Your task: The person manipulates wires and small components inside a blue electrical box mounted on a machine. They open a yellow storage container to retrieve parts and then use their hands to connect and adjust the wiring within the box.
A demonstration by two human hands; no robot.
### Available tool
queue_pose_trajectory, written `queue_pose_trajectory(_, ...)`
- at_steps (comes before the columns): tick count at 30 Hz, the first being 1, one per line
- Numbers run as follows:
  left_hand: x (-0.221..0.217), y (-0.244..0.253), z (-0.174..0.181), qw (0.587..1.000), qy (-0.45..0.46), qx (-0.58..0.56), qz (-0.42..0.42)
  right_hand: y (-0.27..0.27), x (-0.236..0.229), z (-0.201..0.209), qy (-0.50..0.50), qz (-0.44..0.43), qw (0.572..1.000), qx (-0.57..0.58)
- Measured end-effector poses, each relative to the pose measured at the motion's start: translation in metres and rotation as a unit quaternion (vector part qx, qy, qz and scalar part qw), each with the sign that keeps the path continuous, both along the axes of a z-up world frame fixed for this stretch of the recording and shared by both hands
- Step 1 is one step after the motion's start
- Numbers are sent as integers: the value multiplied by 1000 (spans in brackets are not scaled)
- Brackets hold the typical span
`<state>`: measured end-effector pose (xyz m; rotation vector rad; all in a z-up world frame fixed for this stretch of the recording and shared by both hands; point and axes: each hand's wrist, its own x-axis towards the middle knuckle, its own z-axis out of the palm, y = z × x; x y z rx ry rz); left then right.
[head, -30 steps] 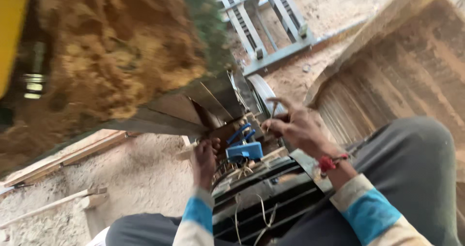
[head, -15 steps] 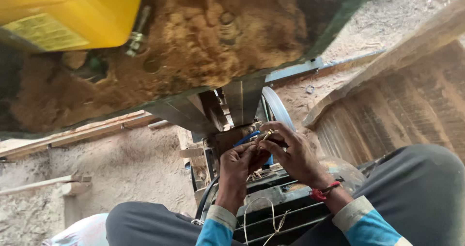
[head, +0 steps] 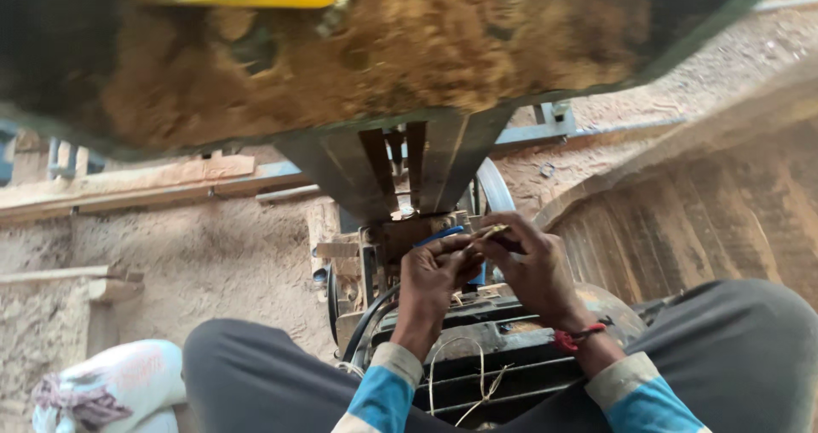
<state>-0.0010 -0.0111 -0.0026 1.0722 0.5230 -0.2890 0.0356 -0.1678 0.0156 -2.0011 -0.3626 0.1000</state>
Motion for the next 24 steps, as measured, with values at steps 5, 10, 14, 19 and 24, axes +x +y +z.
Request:
queue_pose_trajectory(5,-2,-4,-17,998,-23,-52,20,-4,1,-5,21,-19,999,17)
queue_pose_trajectory(10,-2,-14,-38,984,10,-163,75,-7,3,-12,29,-36,999,14)
queue_pose_trajectory(14,-3,-17,-43,975,44,-205,77,-8,4,-18,65,-38,995,59)
queue_pose_trajectory(19,1,-11,-37,964,50,-240,102,-8,5,-16,57,74,995,27)
queue_pose_trajectory(24,4,4,-42,990,69,-117,44,-12,6,-16,77,123,988,-47)
